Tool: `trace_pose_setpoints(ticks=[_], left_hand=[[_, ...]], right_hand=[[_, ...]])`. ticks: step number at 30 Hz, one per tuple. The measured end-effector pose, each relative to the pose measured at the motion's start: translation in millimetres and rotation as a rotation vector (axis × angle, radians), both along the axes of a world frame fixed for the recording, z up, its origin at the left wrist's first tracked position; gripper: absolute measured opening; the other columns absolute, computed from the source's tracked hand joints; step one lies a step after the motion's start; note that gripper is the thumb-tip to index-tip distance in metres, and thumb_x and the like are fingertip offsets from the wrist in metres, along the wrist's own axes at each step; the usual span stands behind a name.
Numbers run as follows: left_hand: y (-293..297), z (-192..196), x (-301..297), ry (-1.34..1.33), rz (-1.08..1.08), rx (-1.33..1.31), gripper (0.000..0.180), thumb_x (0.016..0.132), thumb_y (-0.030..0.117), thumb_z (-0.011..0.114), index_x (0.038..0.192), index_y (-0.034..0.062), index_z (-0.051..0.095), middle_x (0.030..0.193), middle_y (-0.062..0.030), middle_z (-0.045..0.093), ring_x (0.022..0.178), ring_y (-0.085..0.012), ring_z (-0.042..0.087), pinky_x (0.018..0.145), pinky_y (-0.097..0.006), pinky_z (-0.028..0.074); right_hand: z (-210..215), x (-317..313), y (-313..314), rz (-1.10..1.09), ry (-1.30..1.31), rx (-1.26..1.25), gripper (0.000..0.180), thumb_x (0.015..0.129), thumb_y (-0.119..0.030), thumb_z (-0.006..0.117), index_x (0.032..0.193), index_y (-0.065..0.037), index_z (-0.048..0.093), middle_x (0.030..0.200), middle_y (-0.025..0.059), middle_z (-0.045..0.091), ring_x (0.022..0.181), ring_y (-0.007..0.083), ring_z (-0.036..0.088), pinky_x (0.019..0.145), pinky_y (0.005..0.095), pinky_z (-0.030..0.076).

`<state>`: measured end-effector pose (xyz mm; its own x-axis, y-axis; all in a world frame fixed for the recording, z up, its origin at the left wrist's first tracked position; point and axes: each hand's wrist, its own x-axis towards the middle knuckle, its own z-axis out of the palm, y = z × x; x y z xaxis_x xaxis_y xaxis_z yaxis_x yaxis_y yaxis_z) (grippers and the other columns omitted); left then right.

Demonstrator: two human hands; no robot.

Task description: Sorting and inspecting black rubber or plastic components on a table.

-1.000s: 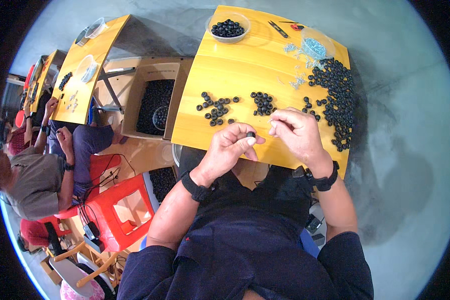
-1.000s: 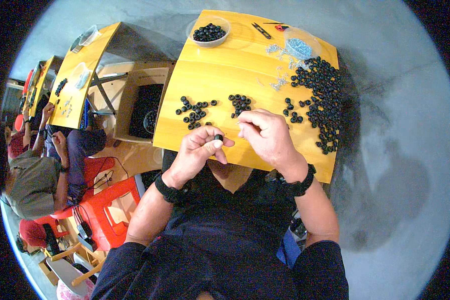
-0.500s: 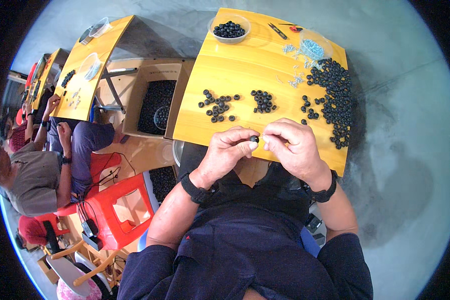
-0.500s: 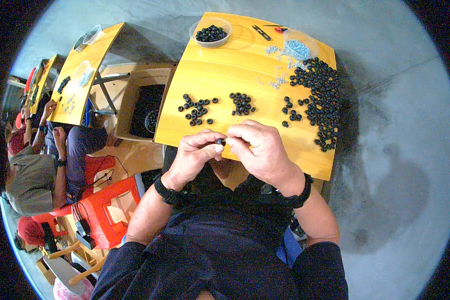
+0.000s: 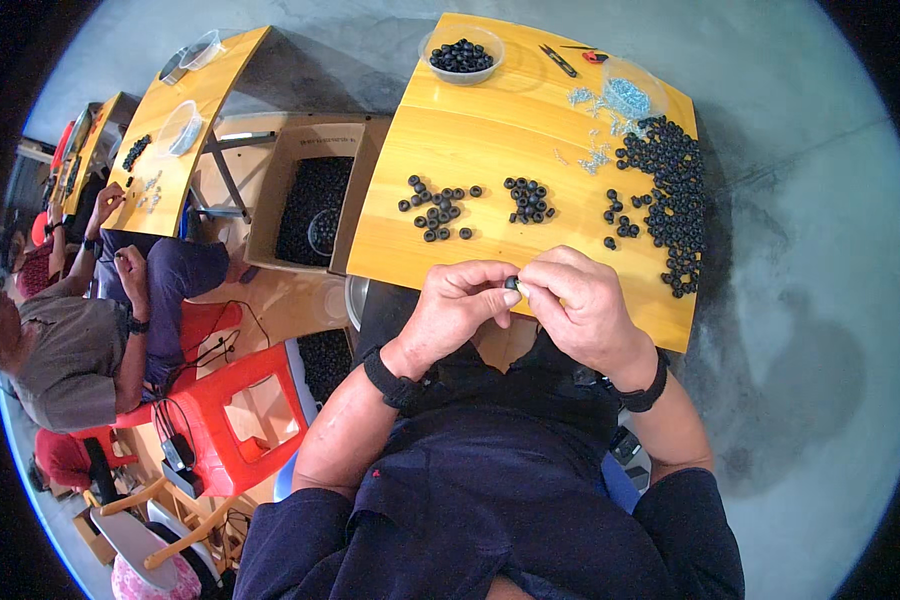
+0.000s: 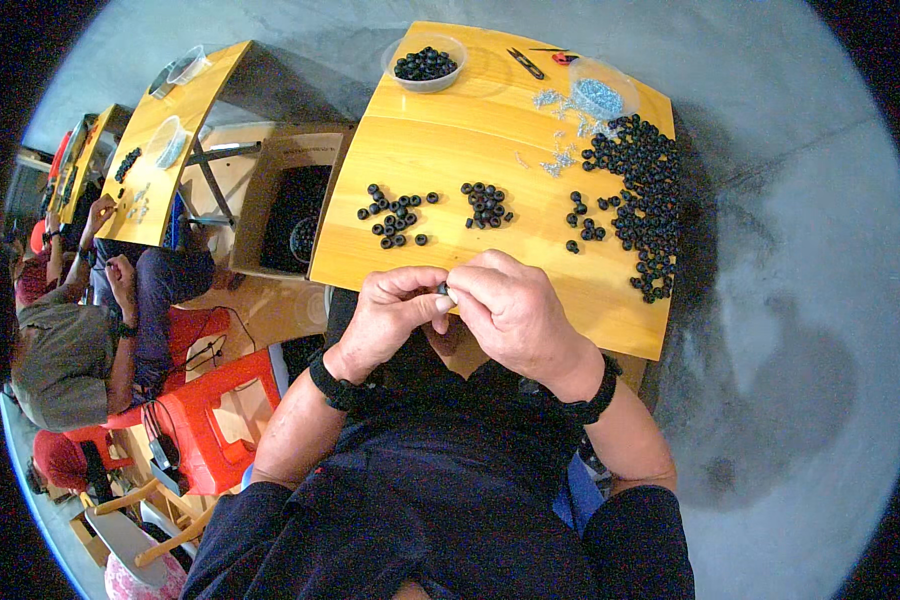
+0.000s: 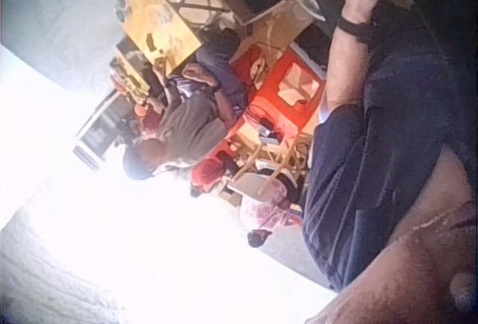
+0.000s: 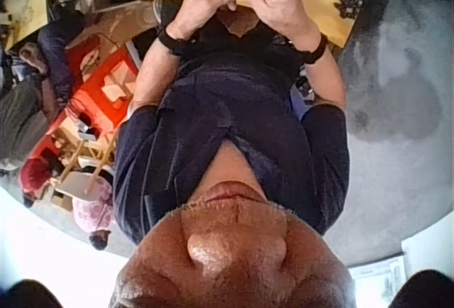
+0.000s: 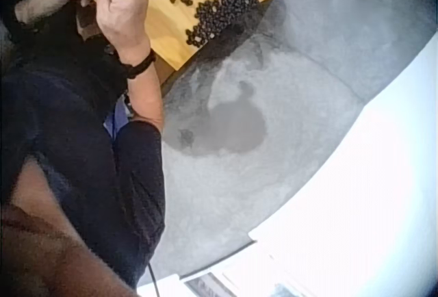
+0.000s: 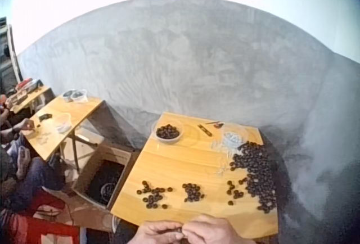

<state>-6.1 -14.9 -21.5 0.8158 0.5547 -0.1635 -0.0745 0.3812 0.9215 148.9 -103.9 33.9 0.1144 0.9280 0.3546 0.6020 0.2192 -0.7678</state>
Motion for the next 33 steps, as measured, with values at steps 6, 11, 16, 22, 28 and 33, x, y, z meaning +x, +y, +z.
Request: trace_pose_setpoints(ticks=[6, 11, 16, 22, 28, 33], left_hand=[[2, -5, 1, 0.039, -0.027, 0.018, 0.019, 0.087, 0.000, 0.062, 0.105, -0.0017, 0.065, 0.079, -0.0037, 0.065, 0.067, -0.0092, 0.060, 0.060, -0.023, 0.053], [0, -3, 5, 0.008, -0.070, -0.037, 0.017, 0.087, 0.000, 0.062, 0.104, -0.0019, 0.065, 0.080, -0.0040, 0.065, 0.068, -0.0091, 0.060, 0.060, -0.024, 0.055], [1, -6, 4, 0.017, -0.075, -0.010, 0.017, 0.087, 0.001, 0.062, 0.104, -0.0017, 0.065, 0.079, -0.0034, 0.065, 0.069, -0.0091, 0.061, 0.061, -0.025, 0.056], [3, -6, 5, -0.010, -0.064, -0.053, 0.019, 0.087, 0.001, 0.062, 0.106, -0.0006, 0.065, 0.080, -0.0038, 0.065, 0.069, -0.0094, 0.061, 0.062, -0.025, 0.056], [3, -9, 2, -0.010, -0.044, -0.045, 0.020, 0.088, 0.003, 0.062, 0.107, -0.0003, 0.065, 0.082, -0.0062, 0.064, 0.068, -0.0120, 0.062, 0.064, -0.027, 0.056], [3, -10, 0, -0.160, -0.075, -0.195, 0.023, 0.088, 0.005, 0.062, 0.110, -0.0005, 0.062, 0.085, -0.0093, 0.064, 0.070, -0.0149, 0.061, 0.068, -0.030, 0.053]], right_hand=[[-7, -9, -5, -0.057, -0.043, 0.039, 0.010, 0.079, 0.002, 0.064, 0.089, 0.001, 0.063, 0.079, 0.0135, 0.059, 0.066, 0.0266, 0.062, 0.057, 0.0335, 0.050], [-15, -8, -13, -0.092, -0.048, 0.046, 0.011, 0.078, 0.003, 0.065, 0.088, 0.000, 0.063, 0.080, 0.0134, 0.060, 0.066, 0.0259, 0.063, 0.056, 0.0334, 0.050], [-17, -4, -10, -0.074, 0.010, 0.025, 0.010, 0.078, 0.004, 0.065, 0.088, 0.001, 0.063, 0.078, 0.0133, 0.060, 0.064, 0.0258, 0.062, 0.055, 0.0327, 0.049], [-25, 0, -15, -0.081, 0.218, -0.040, 0.009, 0.080, 0.004, 0.062, 0.089, 0.002, 0.063, 0.080, 0.0118, 0.061, 0.065, 0.0201, 0.062, 0.054, 0.0295, 0.048], [-43, 13, -17, -0.277, 0.549, -0.233, 0.008, 0.085, 0.004, 0.057, 0.091, 0.005, 0.061, 0.081, 0.0087, 0.061, 0.062, 0.0115, 0.060, 0.055, 0.0238, 0.049], [-64, 24, -19, -0.319, 0.503, -0.346, 0.008, 0.084, 0.002, 0.059, 0.092, 0.005, 0.061, 0.079, 0.0111, 0.062, 0.064, 0.0159, 0.062, 0.057, 0.0262, 0.050]])
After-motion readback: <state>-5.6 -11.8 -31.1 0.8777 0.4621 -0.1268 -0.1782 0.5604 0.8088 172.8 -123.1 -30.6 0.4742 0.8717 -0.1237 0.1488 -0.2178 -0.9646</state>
